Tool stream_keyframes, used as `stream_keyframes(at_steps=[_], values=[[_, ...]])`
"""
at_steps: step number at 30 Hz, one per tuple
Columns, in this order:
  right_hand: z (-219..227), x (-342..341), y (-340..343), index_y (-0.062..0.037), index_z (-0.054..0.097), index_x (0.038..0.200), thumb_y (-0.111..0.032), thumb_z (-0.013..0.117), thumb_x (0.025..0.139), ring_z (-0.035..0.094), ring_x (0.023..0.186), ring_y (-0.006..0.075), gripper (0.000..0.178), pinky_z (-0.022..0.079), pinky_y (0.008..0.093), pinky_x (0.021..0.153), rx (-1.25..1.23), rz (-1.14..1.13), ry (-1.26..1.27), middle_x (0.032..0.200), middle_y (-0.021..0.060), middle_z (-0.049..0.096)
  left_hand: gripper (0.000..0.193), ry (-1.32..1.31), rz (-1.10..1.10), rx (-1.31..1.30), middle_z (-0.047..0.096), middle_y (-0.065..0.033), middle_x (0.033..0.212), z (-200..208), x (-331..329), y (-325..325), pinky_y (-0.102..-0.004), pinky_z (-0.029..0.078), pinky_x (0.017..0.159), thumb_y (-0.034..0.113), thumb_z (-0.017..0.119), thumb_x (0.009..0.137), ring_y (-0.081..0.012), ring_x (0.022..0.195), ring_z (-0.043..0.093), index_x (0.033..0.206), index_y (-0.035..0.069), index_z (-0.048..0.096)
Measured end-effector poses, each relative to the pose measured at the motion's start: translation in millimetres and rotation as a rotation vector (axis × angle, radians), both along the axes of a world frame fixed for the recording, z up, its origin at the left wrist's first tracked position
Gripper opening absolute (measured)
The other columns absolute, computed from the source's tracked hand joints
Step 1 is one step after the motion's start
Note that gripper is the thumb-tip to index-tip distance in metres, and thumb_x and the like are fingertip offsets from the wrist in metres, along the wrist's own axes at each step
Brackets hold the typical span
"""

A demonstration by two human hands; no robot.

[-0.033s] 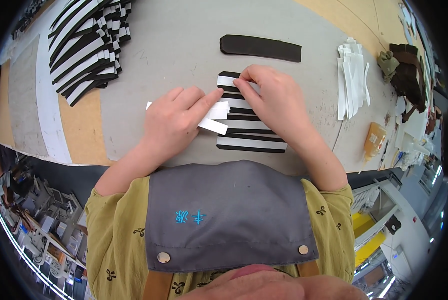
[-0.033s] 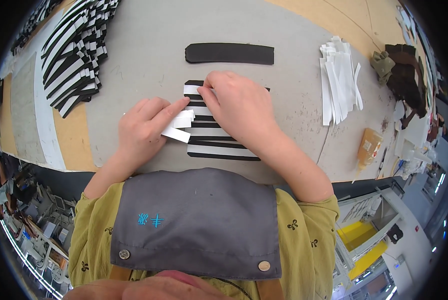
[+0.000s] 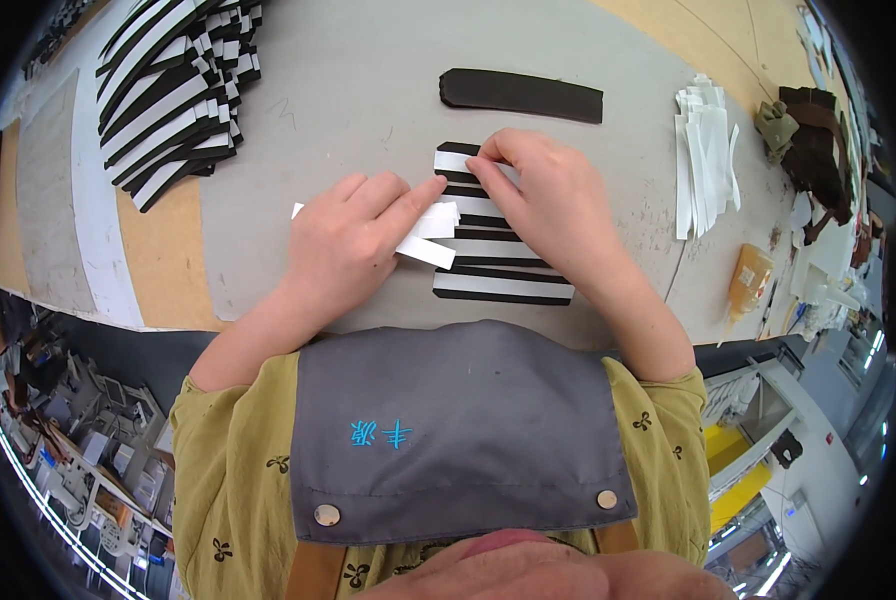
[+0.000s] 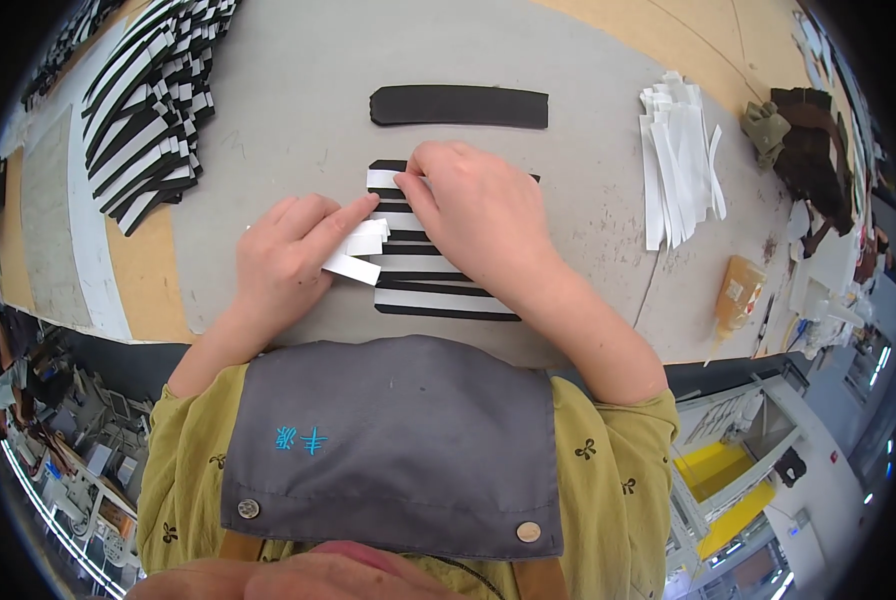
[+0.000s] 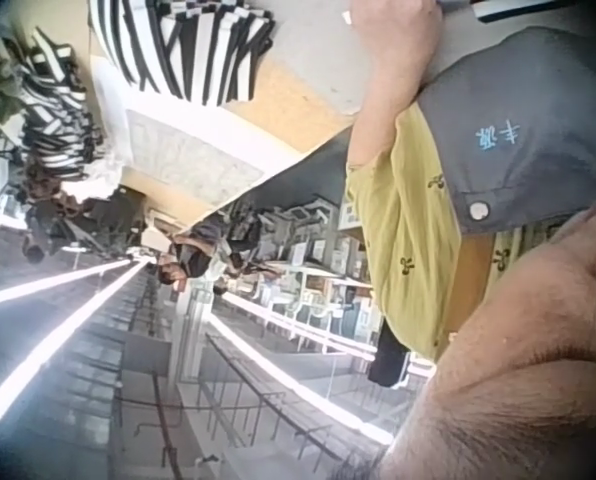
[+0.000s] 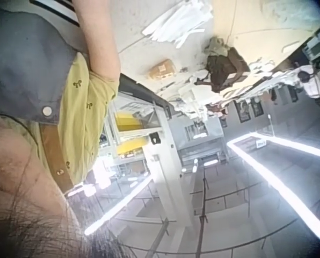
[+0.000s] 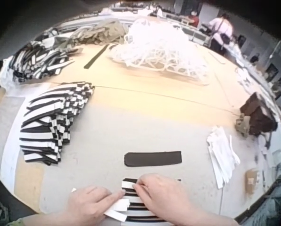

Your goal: Applying glue to black leather strips and attaching white lining strips to them.

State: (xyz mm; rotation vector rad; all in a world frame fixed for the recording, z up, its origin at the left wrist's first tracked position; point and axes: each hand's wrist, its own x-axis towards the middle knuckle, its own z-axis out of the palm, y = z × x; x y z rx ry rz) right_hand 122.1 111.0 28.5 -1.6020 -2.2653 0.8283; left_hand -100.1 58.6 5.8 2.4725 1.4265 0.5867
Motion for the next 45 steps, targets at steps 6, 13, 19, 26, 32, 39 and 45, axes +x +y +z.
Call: stream_keyframes(at_steps=[6, 13, 19, 26, 32, 39, 45], values=[[1, -1, -1, -0.0054, 0.068, 0.09, -0.023, 0.067, 0.097, 0.07, 0.077, 0.032, 0.019, 0.054, 0.0434, 0.062, -0.001, 0.001, -0.039, 0.088, 0.0089, 0.073, 0.053, -0.001, 0.007, -0.002, 0.063, 0.0034, 0.086, -1, 0, 0, -0.0319, 0.047, 0.06, 0.006, 0.073, 0.072, -0.0167, 0.073, 0.059, 0.123, 0.019, 0.076], [0, 0, -2, -0.0057, 0.068, 0.089, -0.024, 0.067, 0.097, 0.069, 0.077, 0.0325, 0.02, 0.054, 0.0433, 0.062, 0.006, -0.005, -0.019, 0.087, 0.0085, 0.072, 0.066, 0.009, 0.063, -0.026, 0.063, 0.0022, 0.089, -2, 3, 0, -0.0321, 0.049, 0.063, 0.001, 0.074, 0.07, -0.0181, 0.076, 0.061, 0.132, 0.023, 0.073], [8, 19, -1, -0.003, 0.069, 0.092, -0.024, 0.071, 0.095, 0.067, 0.074, 0.029, 0.022, 0.052, 0.0392, 0.066, -0.047, -0.061, 0.011, 0.083, 0.0106, 0.071, 0.066, 0.02, 0.056, -0.046, 0.064, 0.0007, 0.091, 2, 5, 3, -0.0327, 0.051, 0.066, -0.001, 0.073, 0.07, -0.0193, 0.08, 0.063, 0.132, 0.023, 0.073], [13, 64, -3, 0.0012, 0.07, 0.092, -0.022, 0.077, 0.093, 0.058, 0.065, 0.015, 0.024, 0.048, 0.0303, 0.063, -0.136, -0.223, 0.055, 0.074, 0.0101, 0.067, 0.062, -0.003, 0.063, -0.042, 0.065, -0.0014, 0.09, 1, 4, 3, -0.0331, 0.052, 0.069, -0.002, 0.072, 0.071, -0.0208, 0.083, 0.064, 0.129, 0.02, 0.075], [8, 67, -2, 0.0004, 0.069, 0.091, -0.022, 0.076, 0.093, 0.057, 0.062, 0.0177, 0.024, 0.047, 0.0309, 0.061, -0.068, -0.207, 0.015, 0.073, 0.0101, 0.066, 0.066, -0.007, 0.034, 0.024, 0.061, 0.0027, 0.088, -3, 6, 6, -0.0321, 0.047, 0.059, -0.002, 0.072, 0.067, -0.017, 0.074, 0.059, 0.129, 0.02, 0.074], [6, 64, -3, -0.0059, 0.068, 0.086, -0.028, 0.072, 0.093, 0.068, 0.077, 0.0337, 0.023, 0.053, 0.0438, 0.066, -0.051, -0.186, -0.048, 0.08, 0.0115, 0.07, 0.06, 0.036, 0.061, -0.05, 0.064, -0.0018, 0.087, 3, 6, 4, -0.0328, 0.052, 0.067, -0.001, 0.072, 0.072, -0.02, 0.081, 0.064, 0.128, 0.019, 0.076], [7, 62, -5, -0.0063, 0.067, 0.084, -0.028, 0.072, 0.093, 0.068, 0.078, 0.0337, 0.024, 0.053, 0.0434, 0.065, 0.014, -0.168, -0.081, 0.082, 0.0102, 0.07, 0.059, 0.056, 0.055, -0.051, 0.064, -0.0017, 0.088, 5, 4, 4, -0.0325, 0.052, 0.067, 0.001, 0.072, 0.073, -0.0199, 0.082, 0.064, 0.129, 0.02, 0.075]])
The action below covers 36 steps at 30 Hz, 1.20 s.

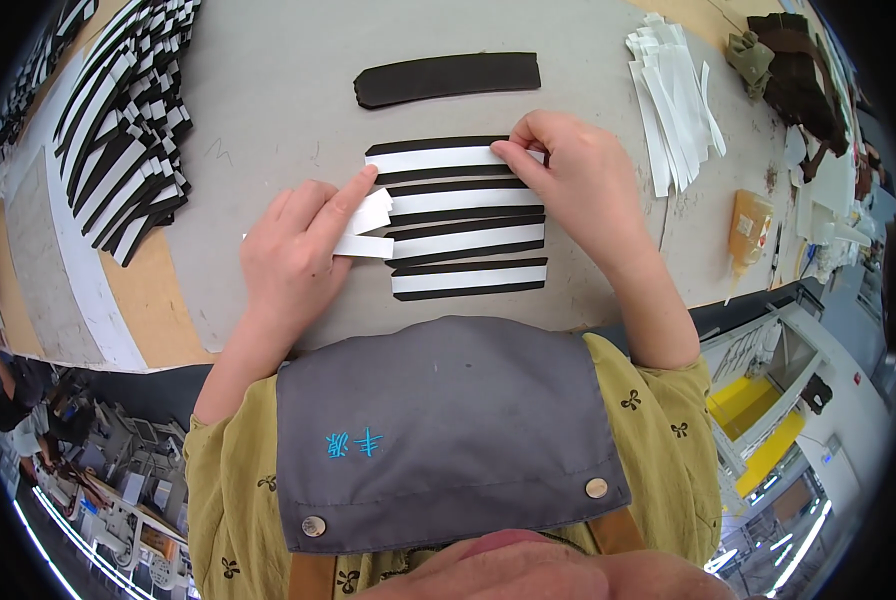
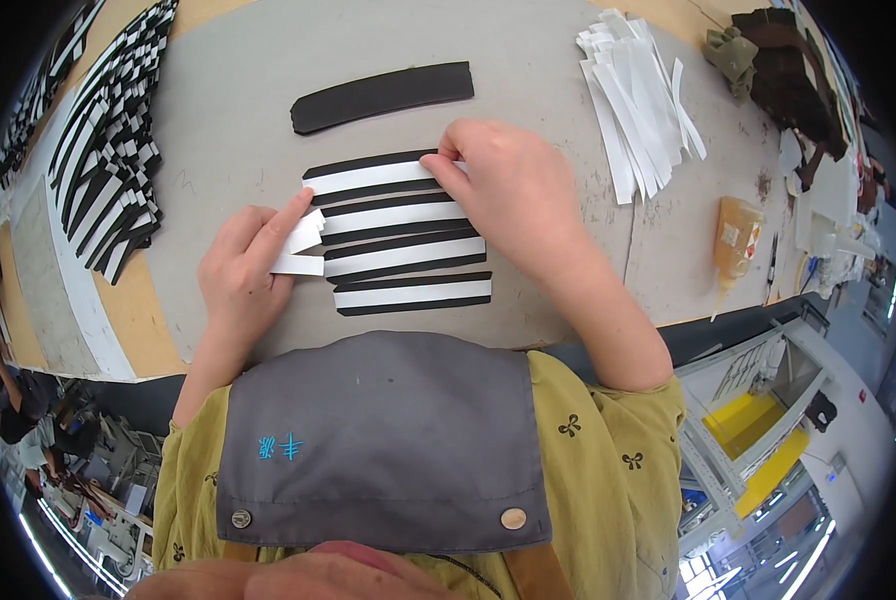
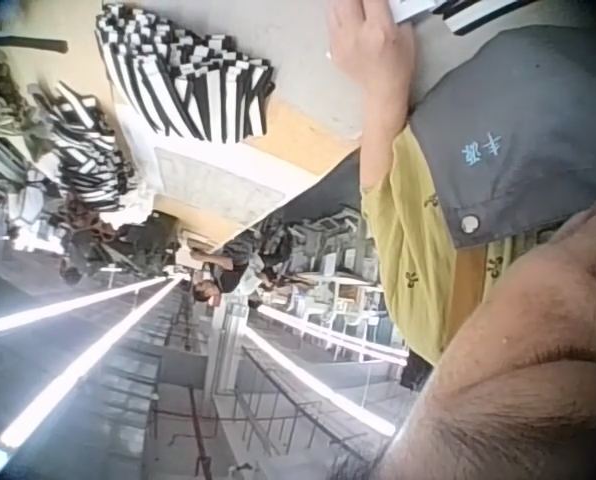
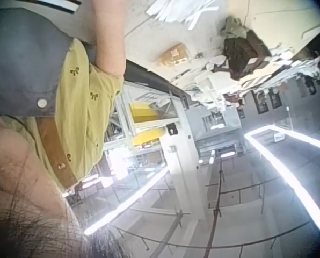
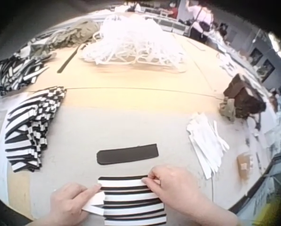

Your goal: Applying glue to black leather strips and attaching white lining strips to them.

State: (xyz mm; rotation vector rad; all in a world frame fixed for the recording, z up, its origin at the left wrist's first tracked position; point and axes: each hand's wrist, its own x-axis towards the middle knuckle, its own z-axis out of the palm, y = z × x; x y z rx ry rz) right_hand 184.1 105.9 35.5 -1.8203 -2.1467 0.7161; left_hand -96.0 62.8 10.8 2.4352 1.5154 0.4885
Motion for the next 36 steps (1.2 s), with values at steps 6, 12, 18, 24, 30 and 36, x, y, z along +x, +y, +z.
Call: stream_keyframes(at_steps=[6, 12, 18, 24, 30, 36], values=[[-2, 3, -5, -0.0085, 0.065, 0.09, -0.028, 0.072, 0.094, 0.067, 0.076, 0.0317, 0.021, 0.052, 0.043, 0.063, -0.003, -0.036, -0.064, 0.081, 0.0083, 0.068, 0.058, -0.02, -0.019, 0.014, 0.064, -0.0021, 0.088, -4, 3, 2, -0.0328, 0.052, 0.068, 0.001, 0.072, 0.074, -0.0207, 0.082, 0.064, 0.129, 0.019, 0.075], [-3, 21, -31, -0.0084, 0.061, 0.094, -0.021, 0.076, 0.093, 0.062, 0.065, 0.024, 0.019, 0.048, 0.036, 0.058, 0.088, -0.306, 0.028, 0.077, 0.006, 0.062, 0.058, -0.029, -0.083, 0.059, 0.06, 0.0014, 0.086, 11, 7, 4, -0.0318, 0.048, 0.062, 0.004, 0.073, 0.071, -0.0169, 0.075, 0.058, 0.128, 0.015, 0.074], [-17, 25, -68, -0.0074, 0.068, 0.096, -0.015, 0.079, 0.089, 0.062, 0.064, 0.0222, 0.016, 0.048, 0.035, 0.057, 0.347, -0.215, 0.114, 0.077, 0.0054, 0.062, 0.053, -0.005, -0.301, 0.12, 0.061, 0.0029, 0.093, 19, 43, 24, -0.0299, 0.047, 0.06, 0.009, 0.075, 0.07, -0.0163, 0.073, 0.055, 0.123, 0.012, 0.075], [-33, 23, -74, -0.0101, 0.077, 0.109, -0.016, 0.082, 0.083, 0.061, 0.068, 0.0196, 0.028, 0.047, 0.0345, 0.058, 0.512, -0.057, 0.062, 0.083, 0.0005, 0.063, 0.054, 0.004, -0.34, 0.124, 0.062, 0.0031, 0.1, 16, 63, 29, -0.0296, 0.048, 0.061, 0.008, 0.076, 0.069, -0.0156, 0.073, 0.055, 0.123, 0.011, 0.074], [-37, 22, -73, -0.0129, 0.078, 0.113, -0.02, 0.082, 0.082, 0.058, 0.069, 0.0159, 0.031, 0.045, 0.0318, 0.059, 0.519, -0.021, -0.016, 0.083, -0.0032, 0.059, 0.056, 0.007, -0.372, 0.114, 0.063, 0.0032, 0.102, 8, 70, 36, -0.0297, 0.048, 0.06, 0.013, 0.079, 0.069, -0.0153, 0.073, 0.055, 0.125, 0.011, 0.073], [-38, 21, -74, -0.012, 0.078, 0.113, -0.019, 0.082, 0.083, 0.056, 0.068, 0.0152, 0.032, 0.044, 0.0324, 0.059, 0.523, -0.022, -0.017, 0.082, -0.0038, 0.058, 0.057, 0.008, -0.354, 0.127, 0.063, 0.0031, 0.104, 3, 74, 34, -0.0293, 0.048, 0.06, 0.017, 0.081, 0.069, -0.0155, 0.073, 0.054, 0.126, 0.012, 0.073]])
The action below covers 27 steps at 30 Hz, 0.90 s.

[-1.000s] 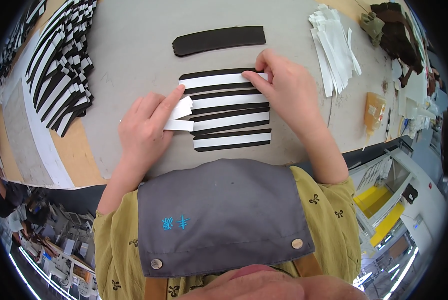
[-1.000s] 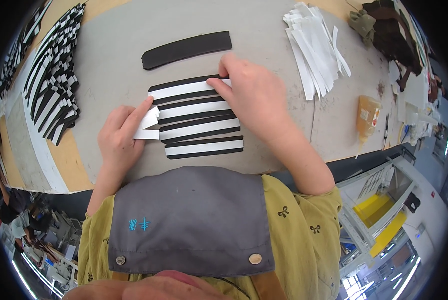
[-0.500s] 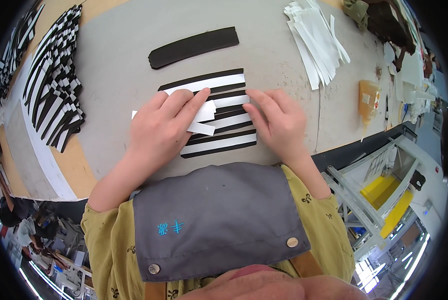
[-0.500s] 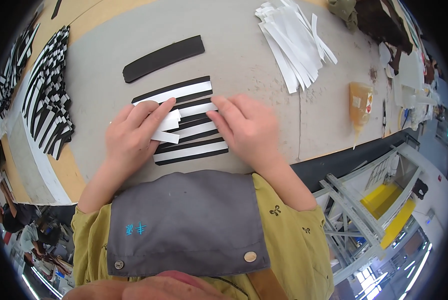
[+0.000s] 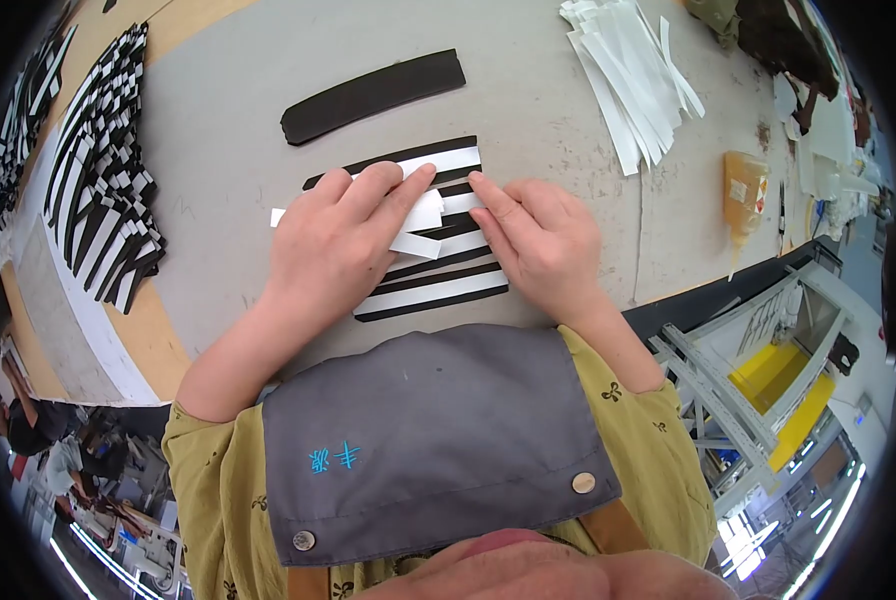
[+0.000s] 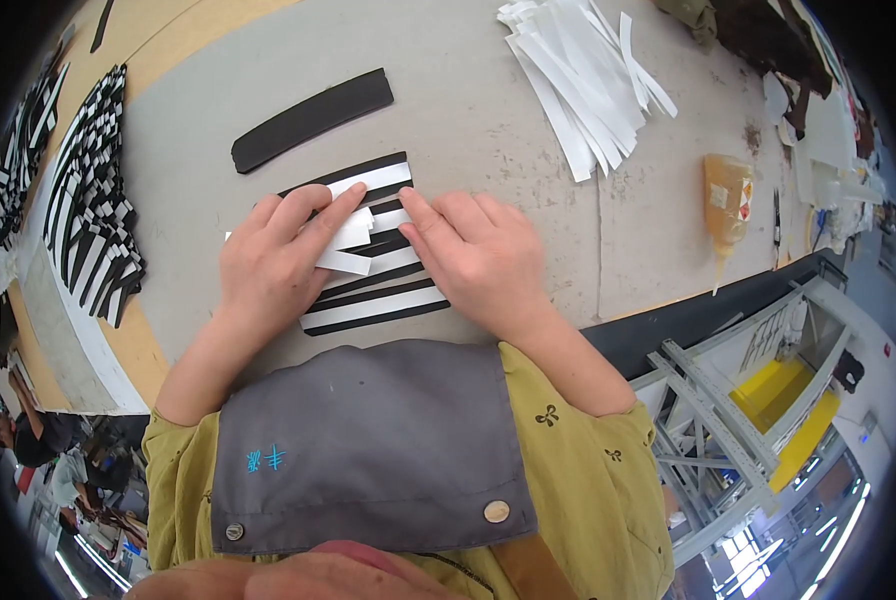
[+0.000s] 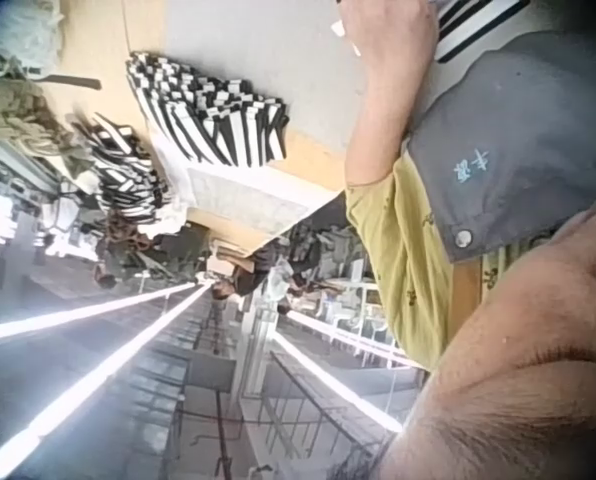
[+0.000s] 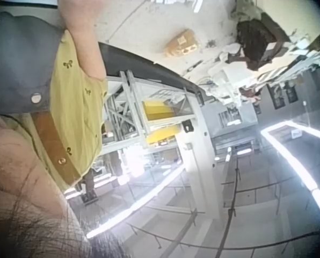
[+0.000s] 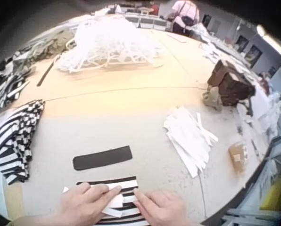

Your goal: Applying glue to black leather strips and attaching white lining strips to them.

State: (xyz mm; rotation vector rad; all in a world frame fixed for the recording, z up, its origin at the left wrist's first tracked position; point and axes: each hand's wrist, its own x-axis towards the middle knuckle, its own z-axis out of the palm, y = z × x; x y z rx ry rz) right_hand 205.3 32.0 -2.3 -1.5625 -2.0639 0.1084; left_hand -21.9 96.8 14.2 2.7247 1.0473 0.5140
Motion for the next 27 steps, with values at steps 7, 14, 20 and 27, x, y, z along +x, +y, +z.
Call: stream_keyframes(at_steps=[7, 14, 20, 27], values=[[1, -1, 0, -0.012, 0.078, 0.114, -0.017, 0.08, 0.084, 0.056, 0.069, 0.0138, 0.031, 0.042, 0.0311, 0.06, 0.003, 0.0, -0.026, 0.082, -0.0051, 0.058, 0.06, -0.015, -0.005, 0.022, 0.062, 0.0023, 0.103, -6, 0, 0, -0.0297, 0.046, 0.058, 0.017, 0.081, 0.068, -0.0162, 0.073, 0.053, 0.127, 0.011, 0.072], [-1, -2, 2, -0.0147, 0.076, 0.12, -0.02, 0.08, 0.085, 0.057, 0.07, 0.0151, 0.036, 0.043, 0.032, 0.062, 0.01, -0.018, -0.006, 0.084, -0.0051, 0.058, 0.068, 0.007, 0.059, -0.014, 0.062, 0.0026, 0.099, -5, 3, -6, -0.0302, 0.049, 0.064, 0.005, 0.079, 0.064, -0.0172, 0.078, 0.057, 0.13, 0.017, 0.072], [2, -3, 1, -0.0142, 0.075, 0.127, -0.017, 0.08, 0.086, 0.058, 0.069, 0.02, 0.041, 0.047, 0.0345, 0.062, -0.055, -0.015, -0.075, 0.081, 0.0012, 0.061, 0.064, 0.015, 0.071, 0.007, 0.059, 0.0035, 0.093, -5, 0, -7, -0.0297, 0.047, 0.061, 0.007, 0.079, 0.065, -0.0164, 0.075, 0.054, 0.128, 0.016, 0.073], [6, -5, 2, -0.0144, 0.075, 0.126, -0.018, 0.078, 0.089, 0.058, 0.069, 0.0184, 0.038, 0.046, 0.0332, 0.062, -0.06, -0.011, -0.052, 0.081, 0.001, 0.06, 0.07, 0.151, 0.224, -0.076, 0.061, 0.0011, 0.099, 6, -44, -20, -0.033, 0.051, 0.067, 0.001, 0.072, 0.068, -0.0197, 0.085, 0.062, 0.135, 0.02, 0.069]])
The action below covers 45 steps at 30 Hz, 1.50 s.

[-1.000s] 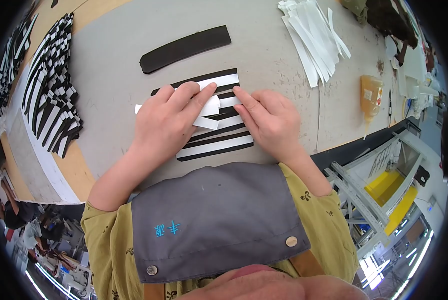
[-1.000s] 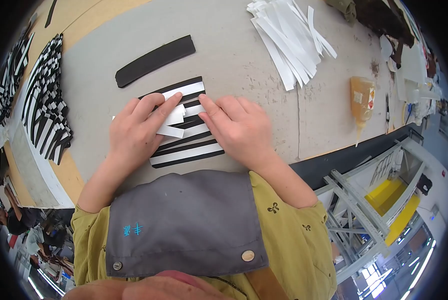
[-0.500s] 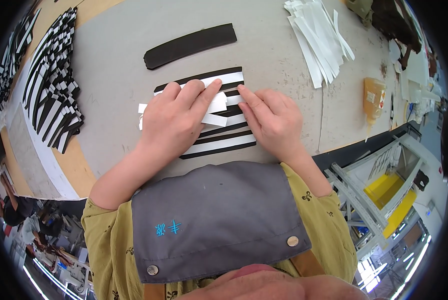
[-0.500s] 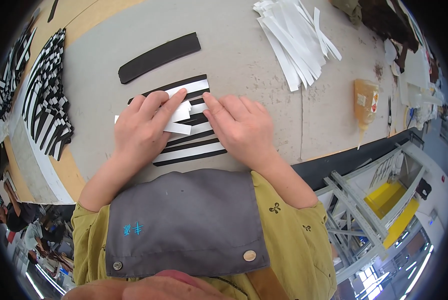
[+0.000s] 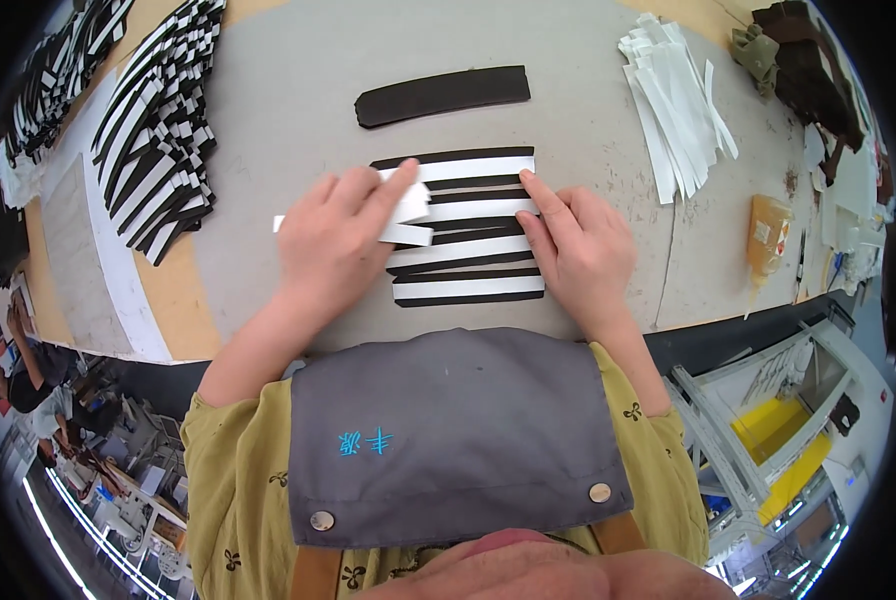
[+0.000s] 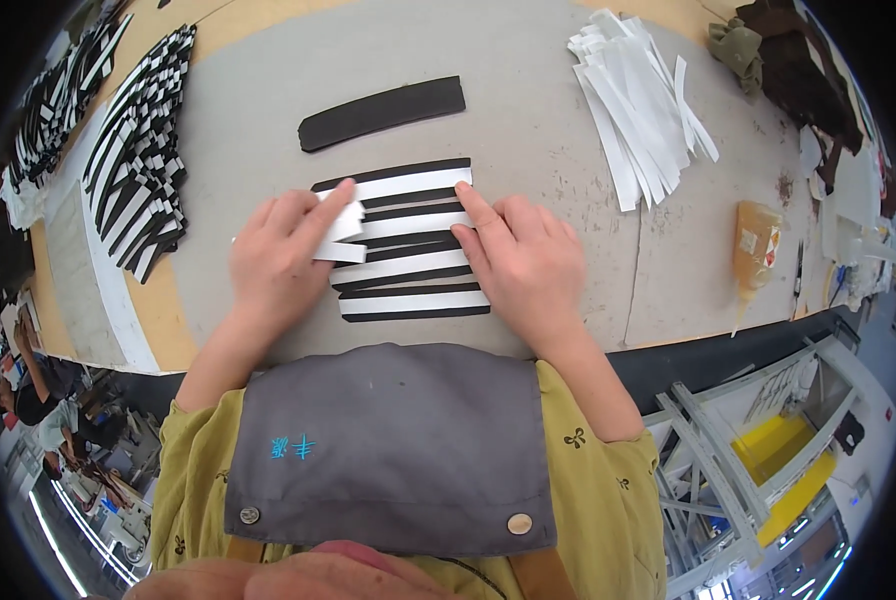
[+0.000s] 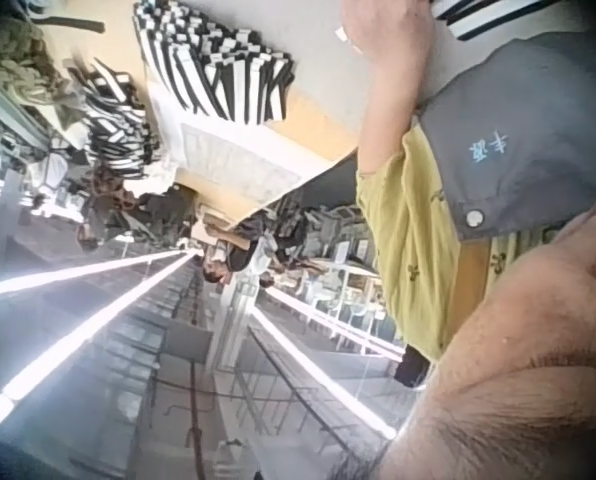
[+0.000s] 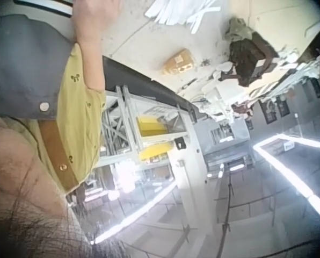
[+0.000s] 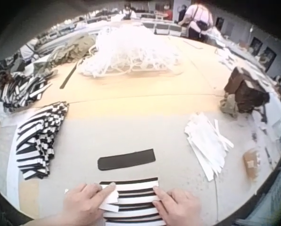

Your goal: Applying glue to black leather strips and attaching white lining strips to them.

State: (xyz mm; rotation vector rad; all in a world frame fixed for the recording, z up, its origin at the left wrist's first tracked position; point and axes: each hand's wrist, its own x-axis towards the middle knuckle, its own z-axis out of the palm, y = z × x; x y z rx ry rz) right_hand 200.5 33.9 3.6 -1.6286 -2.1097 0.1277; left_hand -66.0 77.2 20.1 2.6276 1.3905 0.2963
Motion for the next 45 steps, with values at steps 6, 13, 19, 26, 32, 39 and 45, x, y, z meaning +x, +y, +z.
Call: stream_keyframes(at_steps=[6, 13, 19, 26, 32, 39, 45], values=[[0, 6, -3, -0.014, 0.069, 0.131, -0.024, 0.08, 0.088, 0.06, 0.074, 0.019, 0.046, 0.048, 0.0333, 0.065, 0.02, -0.018, 0.063, 0.087, 0.0002, 0.061, 0.055, -0.276, 0.268, -0.142, 0.064, -0.0041, 0.101, 17, -21, -10, -0.0344, 0.053, 0.074, 0.0, 0.072, 0.081, -0.0209, 0.089, 0.063, 0.133, 0.017, 0.069], [21, -3, -8, -0.0065, 0.055, 0.141, -0.028, 0.093, 0.076, 0.063, 0.11, 0.0247, 0.078, 0.051, 0.0381, 0.091, -0.15, 0.27, 0.744, 0.123, 0.0097, 0.064, 0.039, -0.834, -0.041, -0.542, 0.057, -0.0132, 0.135, 57, 24, -19, -0.0387, 0.046, 0.101, 0.033, 0.051, 0.108, -0.0234, 0.111, 0.059, 0.135, 0.012, 0.067], [36, -13, -42, -0.0048, 0.053, 0.138, -0.004, 0.063, 0.095, 0.064, 0.103, 0.0169, 0.044, 0.053, 0.033, 0.086, -0.589, 0.211, 1.163, 0.113, 0.0074, 0.063, 0.061, -0.447, -0.248, -0.202, 0.037, -0.0212, 0.159, 51, 84, -27, -0.0475, 0.025, 0.123, 0.046, 0.052, 0.107, -0.0379, 0.15, 0.034, 0.154, 0.007, 0.049], [11, 59, -45, -0.0075, 0.056, 0.117, -0.003, 0.062, 0.101, 0.035, 0.05, 0.0028, 0.017, 0.032, 0.0229, 0.044, -0.346, -0.23, 1.71, 0.077, -0.0035, 0.05, 0.085, -0.08, 0.086, 0.045, 0.02, -0.0156, 0.172, -4, 70, -27, -0.0503, 0.015, 0.127, 0.055, 0.053, 0.102, -0.0378, 0.159, 0.017, 0.166, 0.009, 0.02], [-12, 82, -56, -0.0053, 0.059, 0.111, -0.005, 0.064, 0.102, 0.037, 0.05, 0.0028, 0.01, 0.031, 0.0228, 0.044, -0.297, -0.22, 1.761, 0.082, -0.0023, 0.052, 0.087, 0.066, 0.09, -0.074, 0.017, -0.0141, 0.173, -26, 64, -23, -0.0511, 0.013, 0.128, 0.063, 0.045, 0.103, -0.0309, 0.16, 0.016, 0.166, 0.008, 0.02], [-6, 80, -55, -0.0032, 0.06, 0.109, -0.006, 0.067, 0.101, 0.039, 0.051, 0.0028, 0.011, 0.032, 0.0229, 0.045, -0.293, -0.174, 1.679, 0.082, -0.0023, 0.051, 0.085, 0.229, -0.066, -0.04, 0.016, -0.0121, 0.174, -14, 78, -57, -0.0509, 0.012, 0.128, 0.063, 0.042, 0.104, -0.0285, 0.161, 0.015, 0.166, 0.011, 0.021], [-9, 80, -59, -0.0024, 0.061, 0.11, -0.009, 0.07, 0.099, 0.041, 0.052, 0.0033, 0.015, 0.034, 0.0228, 0.047, -0.296, -0.197, 1.649, 0.081, -0.0019, 0.054, 0.061, -0.166, -0.046, -0.042, 0.053, -0.0083, 0.148, 8, 68, -69, -0.0449, 0.038, 0.114, 0.031, 0.07, 0.097, -0.0278, 0.135, 0.05, 0.15, 0.012, 0.048]])
